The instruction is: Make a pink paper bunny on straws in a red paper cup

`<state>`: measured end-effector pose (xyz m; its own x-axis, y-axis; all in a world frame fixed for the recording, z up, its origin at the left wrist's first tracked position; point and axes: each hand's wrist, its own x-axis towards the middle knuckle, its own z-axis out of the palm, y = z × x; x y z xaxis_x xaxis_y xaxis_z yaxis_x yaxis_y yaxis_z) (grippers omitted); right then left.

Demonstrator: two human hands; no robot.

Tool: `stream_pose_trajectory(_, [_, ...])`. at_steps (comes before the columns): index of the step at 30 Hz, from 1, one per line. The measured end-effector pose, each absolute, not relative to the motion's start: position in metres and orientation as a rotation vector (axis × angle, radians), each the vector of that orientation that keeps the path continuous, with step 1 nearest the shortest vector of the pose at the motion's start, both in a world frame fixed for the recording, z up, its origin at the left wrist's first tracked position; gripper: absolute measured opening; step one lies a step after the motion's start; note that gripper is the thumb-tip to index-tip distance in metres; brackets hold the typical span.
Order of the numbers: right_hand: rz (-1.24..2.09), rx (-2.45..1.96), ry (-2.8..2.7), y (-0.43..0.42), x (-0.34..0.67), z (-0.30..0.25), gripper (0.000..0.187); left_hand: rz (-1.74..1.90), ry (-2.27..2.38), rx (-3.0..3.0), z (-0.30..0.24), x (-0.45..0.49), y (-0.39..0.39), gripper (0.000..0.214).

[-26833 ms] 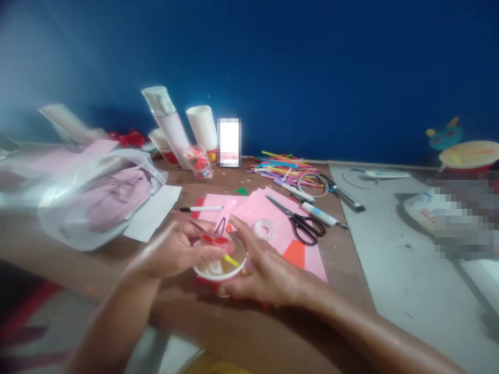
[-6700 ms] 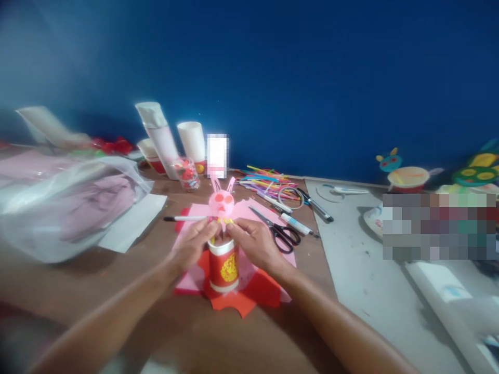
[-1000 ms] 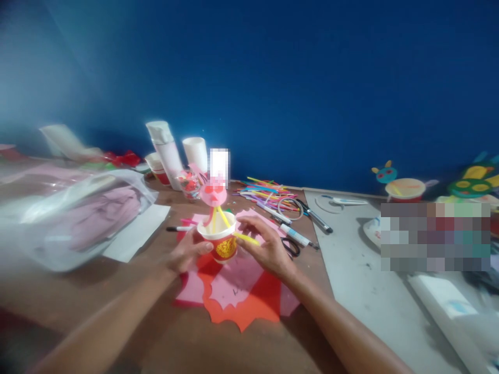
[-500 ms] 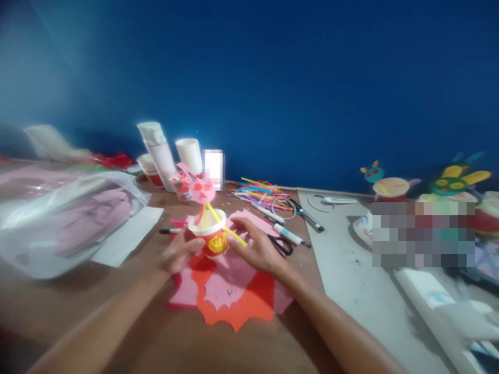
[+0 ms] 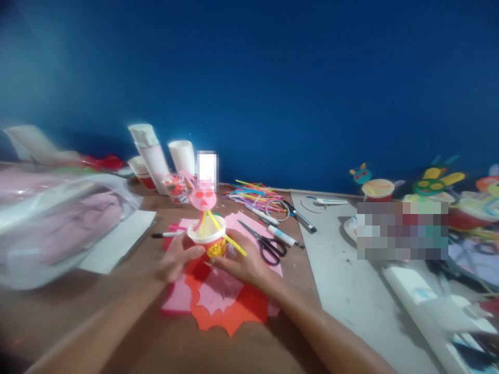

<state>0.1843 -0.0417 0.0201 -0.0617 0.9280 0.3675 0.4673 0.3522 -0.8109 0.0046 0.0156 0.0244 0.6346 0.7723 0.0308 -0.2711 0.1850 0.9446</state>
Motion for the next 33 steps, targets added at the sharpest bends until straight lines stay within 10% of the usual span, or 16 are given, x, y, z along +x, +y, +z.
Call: stream_pose_trajectory(33, [0.361,-1.345,-2.146,-0.045,0.181,0.010,0.029,0.951,0.835,1.504,0.075,-0.023,0.044,0.017])
